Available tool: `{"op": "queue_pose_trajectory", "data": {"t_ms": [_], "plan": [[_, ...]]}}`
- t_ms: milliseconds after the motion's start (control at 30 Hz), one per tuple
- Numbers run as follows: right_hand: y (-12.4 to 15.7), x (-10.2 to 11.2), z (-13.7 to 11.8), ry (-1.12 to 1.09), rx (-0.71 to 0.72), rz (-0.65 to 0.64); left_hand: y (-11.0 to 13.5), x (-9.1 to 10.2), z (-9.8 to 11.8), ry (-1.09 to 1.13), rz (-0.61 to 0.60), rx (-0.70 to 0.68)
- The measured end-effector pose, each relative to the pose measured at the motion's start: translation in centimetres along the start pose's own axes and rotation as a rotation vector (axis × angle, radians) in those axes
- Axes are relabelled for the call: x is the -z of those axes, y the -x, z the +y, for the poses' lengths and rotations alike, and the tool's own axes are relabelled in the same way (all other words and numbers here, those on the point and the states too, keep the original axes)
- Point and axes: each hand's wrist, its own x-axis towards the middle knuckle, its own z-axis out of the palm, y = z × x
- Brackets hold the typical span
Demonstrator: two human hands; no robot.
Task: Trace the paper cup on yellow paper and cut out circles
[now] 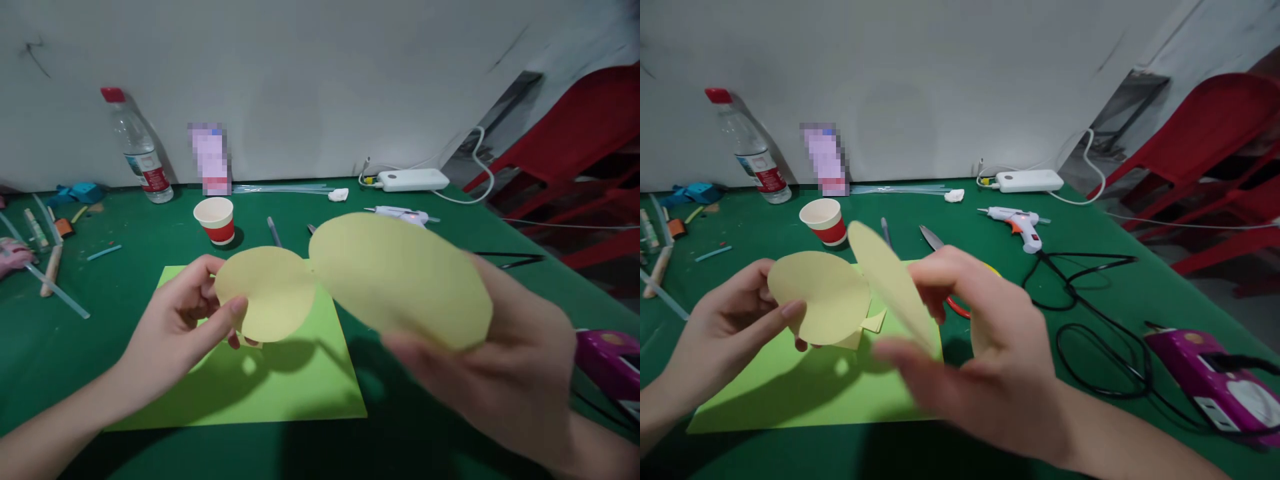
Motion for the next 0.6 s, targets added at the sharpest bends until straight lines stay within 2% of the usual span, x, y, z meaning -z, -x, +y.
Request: {"op": "queue_pose_trajectory", "data": {"t_ms": [67, 133, 233, 267, 367, 433, 533, 600], "plan": [[0.2, 0.2, -0.2, -0.031, 0.101, -0.125, 0.1, -0.2, -0.1, 0.055, -0.011, 0.013], [0.1, 0.3, -0.1, -0.017, 0.110, -0.116, 0.2, -0.4, -0.1, 0.110, -0.019, 0.026], [-0.6, 0.0, 0.4, 0.049, -0.054, 0.007, 0.3, -0.7, -0.2, 0.134, -0.024, 0.037], [-0.8, -0.2, 0.6, 0.034, -0.122, -0.006, 0.3, -0.7, -0.3, 0.125, -0.022, 0.035], [-1.3, -0.9, 1.1, -0.086, -0.280, -0.160, 0.3, -0.9, -0.5, 0.094, -0.044, 0.027], [-1.3, -1.2, 1.2, -0.134, -0.318, -0.178, 0.2, -1.1, -0.6, 0.053, -0.052, 0.018], [-1.2, -1.5, 1.2, -0.125, -0.303, -0.126, 0.0, -1.3, -0.6, -0.055, -0.065, 0.025], [-1.1, -1.6, 1.0, -0.090, -0.271, -0.096, -0.1, -1.3, -0.5, -0.123, -0.130, 0.042]]}}
